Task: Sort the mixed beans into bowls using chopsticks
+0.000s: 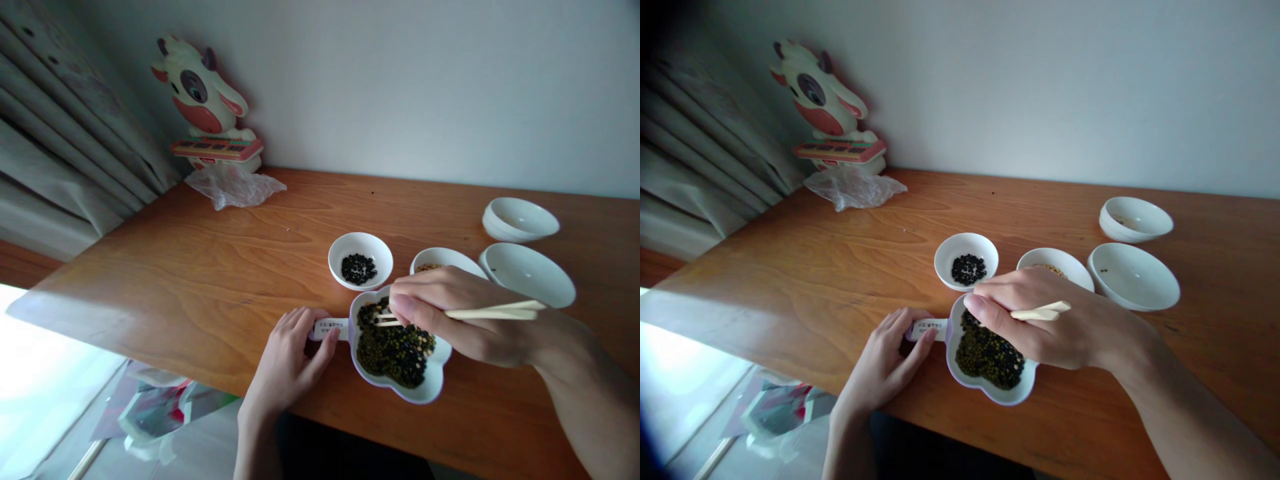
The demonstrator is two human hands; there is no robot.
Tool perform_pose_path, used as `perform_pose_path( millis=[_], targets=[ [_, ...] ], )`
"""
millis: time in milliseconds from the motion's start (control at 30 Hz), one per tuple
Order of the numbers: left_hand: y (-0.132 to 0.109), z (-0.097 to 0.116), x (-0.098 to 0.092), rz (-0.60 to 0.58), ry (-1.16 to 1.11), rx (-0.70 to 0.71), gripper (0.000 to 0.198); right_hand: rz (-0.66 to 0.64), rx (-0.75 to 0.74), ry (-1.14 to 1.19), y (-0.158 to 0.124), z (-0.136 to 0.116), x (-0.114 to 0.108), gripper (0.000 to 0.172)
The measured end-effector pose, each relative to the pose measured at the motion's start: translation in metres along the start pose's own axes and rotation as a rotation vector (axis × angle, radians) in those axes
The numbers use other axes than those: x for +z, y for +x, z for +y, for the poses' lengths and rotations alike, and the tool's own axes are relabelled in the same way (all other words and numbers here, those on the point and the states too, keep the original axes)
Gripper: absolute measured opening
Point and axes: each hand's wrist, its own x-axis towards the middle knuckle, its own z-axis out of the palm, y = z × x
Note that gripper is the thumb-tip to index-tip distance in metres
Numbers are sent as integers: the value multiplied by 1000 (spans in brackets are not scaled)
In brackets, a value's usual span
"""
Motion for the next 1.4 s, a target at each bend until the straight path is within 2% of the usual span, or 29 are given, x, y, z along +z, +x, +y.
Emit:
perform_pose_path(
  millis=[333, 500, 667, 800, 900, 1033, 1100, 1233, 1333, 1400],
  targets=[
    [-1, -2, 1, 4, 2, 3, 19, -20, 17, 8, 1, 2, 1, 33],
    [0, -2, 1, -4, -9, -6, 20, -17, 48, -26, 0, 3, 3, 40],
    [0, 1, 0, -10, -18, -12, 21, 33, 9, -36, 0, 8, 6, 46],
    [0, 1, 0, -9, -19, -15, 21, 88, 2, -12, -6, 3, -4, 50],
    [0, 0, 0, -10, -13, -18, 21, 196, 14, 73, -16, 4, -15, 54],
    [0, 0, -1, -17, -14, -21, 21, 529, 21, 180, -19, 15, -18, 55],
    [-1, 0, 0, -19, -14, -19, 21, 592, 36, 160, -15, 18, -16, 54],
    [-2, -1, 1, -9, -5, -16, 21, 496, 106, 87, -13, 13, -21, 55],
    [-1, -2, 1, -3, -2, -16, 20, 480, 138, 110, -24, 10, -31, 59],
    [-1, -2, 2, 1, -3, -17, 20, 424, 139, 87, -33, 9, -35, 58]
  ],
)
